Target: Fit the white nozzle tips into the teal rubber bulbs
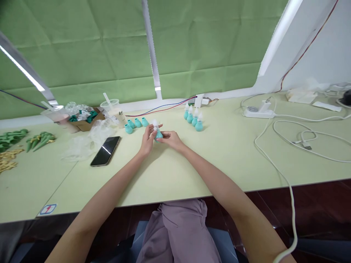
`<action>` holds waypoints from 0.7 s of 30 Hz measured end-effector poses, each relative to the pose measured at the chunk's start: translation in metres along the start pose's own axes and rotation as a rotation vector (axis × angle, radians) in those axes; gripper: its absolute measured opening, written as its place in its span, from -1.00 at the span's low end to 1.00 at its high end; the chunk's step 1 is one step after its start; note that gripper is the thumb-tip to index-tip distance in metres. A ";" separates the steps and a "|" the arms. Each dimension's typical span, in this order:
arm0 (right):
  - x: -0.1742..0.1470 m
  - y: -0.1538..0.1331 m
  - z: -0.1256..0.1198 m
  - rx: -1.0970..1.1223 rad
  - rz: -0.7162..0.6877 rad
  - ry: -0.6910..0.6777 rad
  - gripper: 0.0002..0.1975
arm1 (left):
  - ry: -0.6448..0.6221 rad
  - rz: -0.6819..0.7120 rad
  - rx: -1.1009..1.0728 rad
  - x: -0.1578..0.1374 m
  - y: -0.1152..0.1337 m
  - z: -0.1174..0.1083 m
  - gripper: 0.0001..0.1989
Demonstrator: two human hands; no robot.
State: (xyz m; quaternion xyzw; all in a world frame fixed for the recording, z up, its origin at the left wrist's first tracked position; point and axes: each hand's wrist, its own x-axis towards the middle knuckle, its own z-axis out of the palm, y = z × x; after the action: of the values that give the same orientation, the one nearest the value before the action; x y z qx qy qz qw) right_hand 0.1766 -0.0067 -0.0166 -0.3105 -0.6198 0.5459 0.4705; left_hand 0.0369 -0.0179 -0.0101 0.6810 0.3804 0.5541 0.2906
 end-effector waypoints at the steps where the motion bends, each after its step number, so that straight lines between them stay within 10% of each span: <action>1: 0.001 0.001 -0.003 -0.026 0.001 0.023 -0.60 | 0.020 -0.002 0.044 0.001 -0.003 -0.002 -0.64; 12: 0.008 0.012 -0.024 0.032 0.076 0.149 -0.54 | 0.322 -0.087 0.288 0.018 -0.040 -0.050 -0.58; 21: 0.010 0.014 -0.030 -0.035 0.056 0.209 -0.61 | 0.285 -0.107 0.334 0.018 -0.049 -0.055 -0.64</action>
State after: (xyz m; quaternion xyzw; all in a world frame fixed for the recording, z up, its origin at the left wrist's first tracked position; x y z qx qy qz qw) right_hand 0.1987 0.0161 -0.0286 -0.3911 -0.5677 0.5126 0.5119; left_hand -0.0246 0.0221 -0.0291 0.6134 0.5397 0.5579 0.1459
